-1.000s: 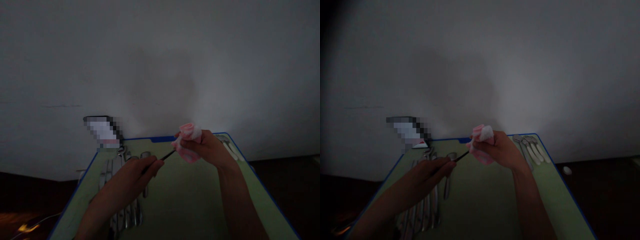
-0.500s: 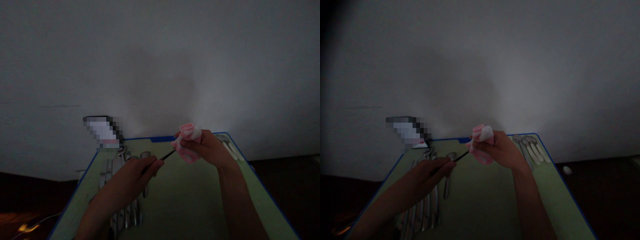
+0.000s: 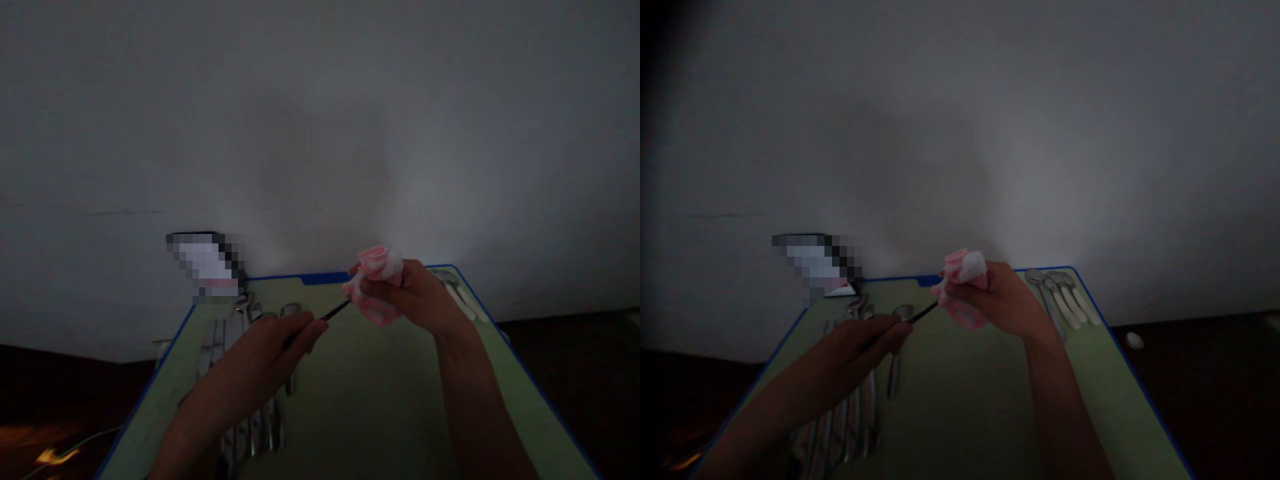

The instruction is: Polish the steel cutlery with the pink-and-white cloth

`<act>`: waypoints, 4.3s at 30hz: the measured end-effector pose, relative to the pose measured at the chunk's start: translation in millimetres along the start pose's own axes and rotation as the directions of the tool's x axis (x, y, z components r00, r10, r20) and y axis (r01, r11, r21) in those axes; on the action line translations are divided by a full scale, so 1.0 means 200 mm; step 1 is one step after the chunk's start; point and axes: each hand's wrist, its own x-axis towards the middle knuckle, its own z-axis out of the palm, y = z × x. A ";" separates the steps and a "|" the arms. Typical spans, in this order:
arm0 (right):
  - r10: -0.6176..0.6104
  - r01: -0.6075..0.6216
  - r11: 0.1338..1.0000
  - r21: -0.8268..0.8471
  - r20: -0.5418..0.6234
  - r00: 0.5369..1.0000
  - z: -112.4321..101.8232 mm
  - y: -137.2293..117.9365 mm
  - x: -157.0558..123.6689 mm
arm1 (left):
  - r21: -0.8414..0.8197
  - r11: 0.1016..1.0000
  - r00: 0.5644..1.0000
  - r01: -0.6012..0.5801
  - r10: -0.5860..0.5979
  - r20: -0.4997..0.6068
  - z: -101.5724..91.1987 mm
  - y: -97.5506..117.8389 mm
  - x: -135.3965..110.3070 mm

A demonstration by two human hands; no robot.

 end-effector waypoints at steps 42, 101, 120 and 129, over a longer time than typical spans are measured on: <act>-0.025 0.025 1.000 0.010 -0.005 1.000 0.00 0.01 0.00 | -0.002 1.000 1.000 -0.009 0.009 0.001 0.01 -0.01 0.01; -0.231 0.255 0.957 -0.136 0.173 0.958 0.09 -0.14 -0.11 | 0.060 0.991 0.992 -0.123 0.122 0.032 -0.14 0.01 -0.19; -0.224 0.323 0.874 0.363 -0.289 0.931 0.30 -0.05 0.03 | -0.145 0.985 0.994 -0.088 0.077 -0.080 0.00 0.10 -0.06; 0.034 0.083 0.782 0.618 -0.176 0.984 0.21 0.50 0.00 | 0.073 0.992 0.994 -0.104 0.100 0.046 0.18 -0.04 0.10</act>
